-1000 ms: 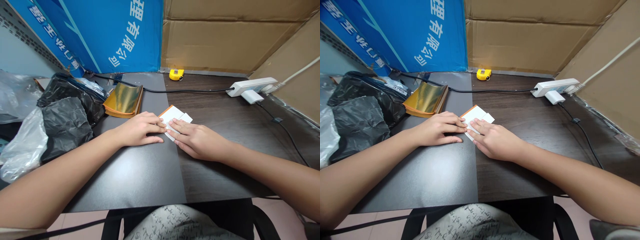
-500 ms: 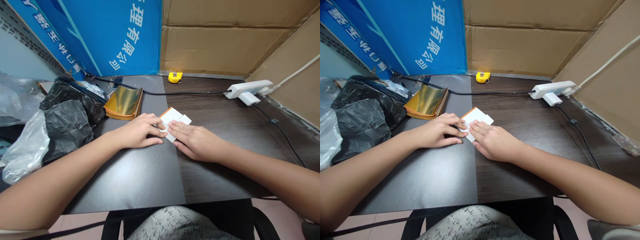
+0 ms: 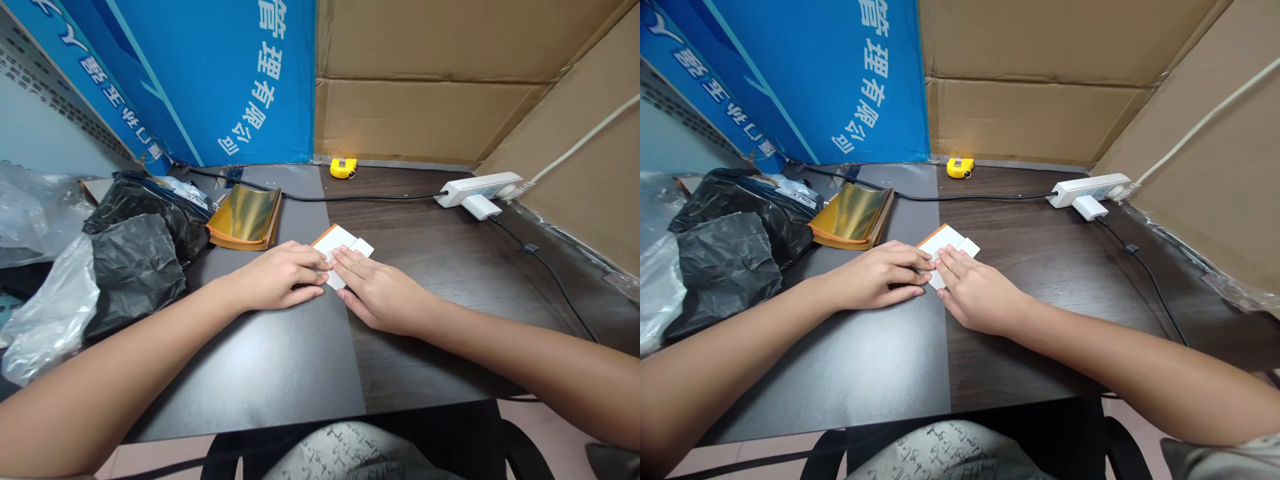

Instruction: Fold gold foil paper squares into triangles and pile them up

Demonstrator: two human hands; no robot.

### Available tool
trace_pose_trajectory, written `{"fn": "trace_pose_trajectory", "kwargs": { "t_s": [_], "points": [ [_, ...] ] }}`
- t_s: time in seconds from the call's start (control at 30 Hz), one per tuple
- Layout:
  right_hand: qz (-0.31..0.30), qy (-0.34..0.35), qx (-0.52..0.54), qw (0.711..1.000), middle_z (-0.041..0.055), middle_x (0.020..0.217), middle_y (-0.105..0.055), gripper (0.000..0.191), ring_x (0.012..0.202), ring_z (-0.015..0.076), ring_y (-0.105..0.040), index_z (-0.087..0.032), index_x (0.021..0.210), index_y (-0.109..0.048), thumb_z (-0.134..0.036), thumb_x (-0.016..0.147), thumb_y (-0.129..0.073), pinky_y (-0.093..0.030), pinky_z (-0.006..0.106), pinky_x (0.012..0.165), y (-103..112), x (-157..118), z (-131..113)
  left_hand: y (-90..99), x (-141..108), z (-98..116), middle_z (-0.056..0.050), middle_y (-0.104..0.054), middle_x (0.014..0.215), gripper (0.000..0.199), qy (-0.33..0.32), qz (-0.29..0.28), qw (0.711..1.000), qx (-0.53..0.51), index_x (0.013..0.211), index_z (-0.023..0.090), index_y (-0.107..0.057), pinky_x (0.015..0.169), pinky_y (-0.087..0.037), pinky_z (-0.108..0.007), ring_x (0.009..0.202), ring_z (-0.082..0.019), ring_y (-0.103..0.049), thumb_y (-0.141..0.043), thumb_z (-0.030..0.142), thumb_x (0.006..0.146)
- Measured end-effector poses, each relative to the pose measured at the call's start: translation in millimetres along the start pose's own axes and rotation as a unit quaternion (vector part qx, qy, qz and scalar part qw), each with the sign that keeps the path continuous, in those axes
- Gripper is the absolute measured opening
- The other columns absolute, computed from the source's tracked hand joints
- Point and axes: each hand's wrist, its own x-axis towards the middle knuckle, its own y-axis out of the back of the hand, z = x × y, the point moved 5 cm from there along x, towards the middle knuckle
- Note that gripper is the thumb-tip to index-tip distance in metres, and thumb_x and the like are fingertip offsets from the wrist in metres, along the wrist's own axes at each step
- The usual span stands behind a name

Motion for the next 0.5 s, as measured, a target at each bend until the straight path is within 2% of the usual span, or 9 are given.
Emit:
{"fn": "trace_pose_trajectory", "kwargs": {
  "t_s": [0.23,0.5],
  "points": [
    [0.004,-0.023,-0.006,1.000,0.0308,0.149,-0.048,0.055,0.143,0.0368,-0.047,0.008,0.138,-0.057,-0.031,0.103,-0.040,-0.047,0.052,0.115,-3.9,-1.1,3.5,-0.2,0.8,-0.3,-0.009,-0.074,0.120,0.021,-0.003,0.008,1.000,0.001,0.104,0.019,-0.075,0.098,-0.050,-0.038,0.117,-0.022,-0.067,-0.058,0.030,0.100],
    [0.005,-0.041,-0.061,0.997,0.0328,0.144,-0.053,0.061,0.138,0.0409,-0.052,0.012,0.137,-0.056,-0.036,0.103,-0.039,-0.047,0.053,0.115,-0.9,0.1,6.5,1.4,3.5,3.7,-0.006,-0.073,0.127,0.021,0.005,-0.005,1.000,0.010,0.101,0.018,-0.073,0.097,-0.050,-0.038,0.121,-0.023,-0.065,-0.055,0.029,0.101]
  ]
}}
